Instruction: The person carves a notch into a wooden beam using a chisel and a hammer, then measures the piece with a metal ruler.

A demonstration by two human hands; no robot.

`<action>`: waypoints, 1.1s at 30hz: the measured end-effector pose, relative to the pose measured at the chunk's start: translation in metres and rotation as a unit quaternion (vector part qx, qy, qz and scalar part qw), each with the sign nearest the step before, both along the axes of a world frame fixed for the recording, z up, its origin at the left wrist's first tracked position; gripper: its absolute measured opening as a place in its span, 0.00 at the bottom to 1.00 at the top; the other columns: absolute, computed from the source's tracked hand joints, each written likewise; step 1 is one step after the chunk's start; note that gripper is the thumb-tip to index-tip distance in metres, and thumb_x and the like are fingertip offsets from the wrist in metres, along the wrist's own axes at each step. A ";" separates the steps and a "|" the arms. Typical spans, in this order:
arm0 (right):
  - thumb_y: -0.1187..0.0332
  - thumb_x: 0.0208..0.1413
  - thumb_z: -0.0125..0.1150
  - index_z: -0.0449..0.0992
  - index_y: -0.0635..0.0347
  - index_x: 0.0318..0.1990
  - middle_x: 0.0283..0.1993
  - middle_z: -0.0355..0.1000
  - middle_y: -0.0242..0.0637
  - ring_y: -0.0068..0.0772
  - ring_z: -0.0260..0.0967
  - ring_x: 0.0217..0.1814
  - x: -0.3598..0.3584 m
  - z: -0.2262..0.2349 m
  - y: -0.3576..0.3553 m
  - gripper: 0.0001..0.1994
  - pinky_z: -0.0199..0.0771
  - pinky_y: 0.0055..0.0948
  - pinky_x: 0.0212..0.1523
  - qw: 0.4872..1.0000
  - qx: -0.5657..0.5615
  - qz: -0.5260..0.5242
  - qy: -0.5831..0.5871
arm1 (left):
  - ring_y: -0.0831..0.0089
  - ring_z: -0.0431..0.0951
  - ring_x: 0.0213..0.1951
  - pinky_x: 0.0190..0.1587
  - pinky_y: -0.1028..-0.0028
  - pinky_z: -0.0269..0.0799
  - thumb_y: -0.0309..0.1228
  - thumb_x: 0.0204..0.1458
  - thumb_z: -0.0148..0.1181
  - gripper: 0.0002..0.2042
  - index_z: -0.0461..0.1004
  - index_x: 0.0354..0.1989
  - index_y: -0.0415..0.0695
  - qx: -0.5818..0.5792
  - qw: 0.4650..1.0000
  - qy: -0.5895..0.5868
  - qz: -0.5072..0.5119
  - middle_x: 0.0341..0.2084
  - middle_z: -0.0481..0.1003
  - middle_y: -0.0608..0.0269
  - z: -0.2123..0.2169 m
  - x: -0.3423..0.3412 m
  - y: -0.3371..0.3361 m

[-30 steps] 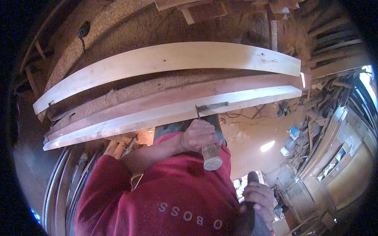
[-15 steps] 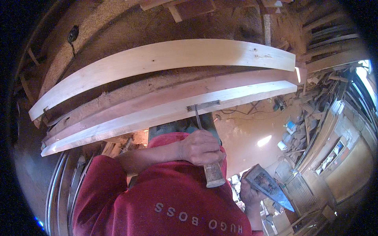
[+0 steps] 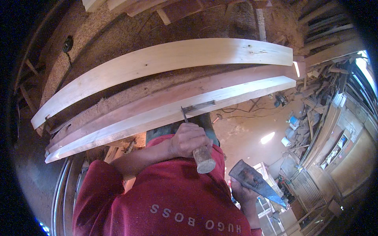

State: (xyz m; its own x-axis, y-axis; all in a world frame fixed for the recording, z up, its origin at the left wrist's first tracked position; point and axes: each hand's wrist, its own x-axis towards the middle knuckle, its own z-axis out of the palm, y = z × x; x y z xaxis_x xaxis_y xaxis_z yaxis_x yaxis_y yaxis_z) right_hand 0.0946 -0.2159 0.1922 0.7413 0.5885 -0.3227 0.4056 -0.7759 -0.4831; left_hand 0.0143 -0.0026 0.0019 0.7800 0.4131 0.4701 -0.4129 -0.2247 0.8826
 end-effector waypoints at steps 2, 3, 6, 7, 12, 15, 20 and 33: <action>0.76 0.49 0.65 0.70 0.65 0.41 0.30 0.73 0.39 0.29 0.72 0.26 0.004 0.001 0.008 0.12 0.77 0.28 0.27 0.997 -0.011 0.070 -0.022 | 0.67 0.71 0.17 0.18 0.68 0.63 0.32 0.37 0.67 0.09 0.75 0.24 0.43 -0.010 1.000 -0.010 0.021 0.16 0.67 0.64 0.002 0.000 0.000; 0.76 0.49 0.64 0.70 0.65 0.41 0.31 0.73 0.39 0.30 0.72 0.26 0.004 0.004 0.011 0.12 0.77 0.29 0.27 0.995 -0.012 0.091 -0.025 | 0.67 0.71 0.17 0.18 0.68 0.63 0.32 0.37 0.67 0.09 0.75 0.24 0.43 -0.009 1.000 -0.008 0.023 0.16 0.67 0.64 0.000 -0.001 -0.002; 0.75 0.48 0.65 0.71 0.63 0.39 0.30 0.73 0.38 0.33 0.72 0.26 0.008 0.011 0.021 0.12 0.76 0.31 0.28 0.990 -0.008 0.137 -0.025 | 0.68 0.71 0.17 0.18 0.68 0.63 0.31 0.39 0.67 0.08 0.75 0.23 0.43 -0.011 0.999 -0.015 0.027 0.16 0.67 0.64 -0.005 -0.004 -0.003; 0.74 0.47 0.66 0.72 0.63 0.38 0.29 0.73 0.38 0.34 0.72 0.26 0.010 0.012 0.025 0.11 0.76 0.31 0.28 0.989 -0.009 0.146 -0.019 | 0.68 0.71 0.17 0.18 0.68 0.63 0.31 0.40 0.67 0.08 0.75 0.24 0.43 -0.007 1.000 -0.011 0.022 0.16 0.67 0.65 -0.005 -0.006 -0.002; 0.71 0.44 0.68 0.73 0.61 0.34 0.26 0.72 0.39 0.40 0.72 0.25 0.007 0.021 0.065 0.11 0.75 0.34 0.28 0.970 -0.132 0.199 0.047 | 0.69 0.71 0.16 0.18 0.68 0.62 0.31 0.41 0.68 0.07 0.76 0.24 0.45 -0.076 0.997 -0.028 0.000 0.15 0.68 0.67 -0.006 -0.005 0.005; 0.69 0.41 0.70 0.74 0.59 0.31 0.24 0.72 0.39 0.44 0.72 0.24 0.017 0.024 0.093 0.11 0.74 0.36 0.28 0.936 -0.237 0.251 0.072 | 0.69 0.71 0.16 0.17 0.67 0.62 0.31 0.41 0.69 0.07 0.76 0.24 0.45 -0.040 0.999 -0.019 0.027 0.14 0.68 0.67 -0.013 -0.006 0.003; 0.68 0.38 0.70 0.75 0.59 0.29 0.23 0.72 0.40 0.47 0.73 0.24 0.029 0.030 0.075 0.11 0.73 0.37 0.27 0.947 -0.092 0.273 0.138 | 0.68 0.71 0.16 0.17 0.67 0.62 0.32 0.40 0.70 0.09 0.74 0.24 0.45 -0.051 0.998 -0.027 0.034 0.14 0.68 0.67 -0.013 -0.006 0.001; 0.62 0.40 0.72 0.78 0.62 0.31 0.28 0.75 0.42 0.42 0.76 0.30 0.015 0.038 0.056 0.14 0.76 0.38 0.35 0.971 0.165 0.161 0.064 | 0.69 0.73 0.18 0.18 0.68 0.63 0.30 0.39 0.67 0.08 0.74 0.26 0.44 -0.034 0.999 -0.005 0.035 0.16 0.68 0.64 -0.009 0.006 0.005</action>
State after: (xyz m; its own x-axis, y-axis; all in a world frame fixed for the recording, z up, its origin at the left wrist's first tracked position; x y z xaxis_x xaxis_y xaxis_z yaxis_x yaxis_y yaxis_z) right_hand 0.1092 -0.1596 0.2307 0.4674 0.8702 -0.1557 0.5214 -0.4137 -0.7464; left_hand 0.0205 0.0020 -0.0068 0.7439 0.4973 0.4463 -0.4074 -0.1919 0.8929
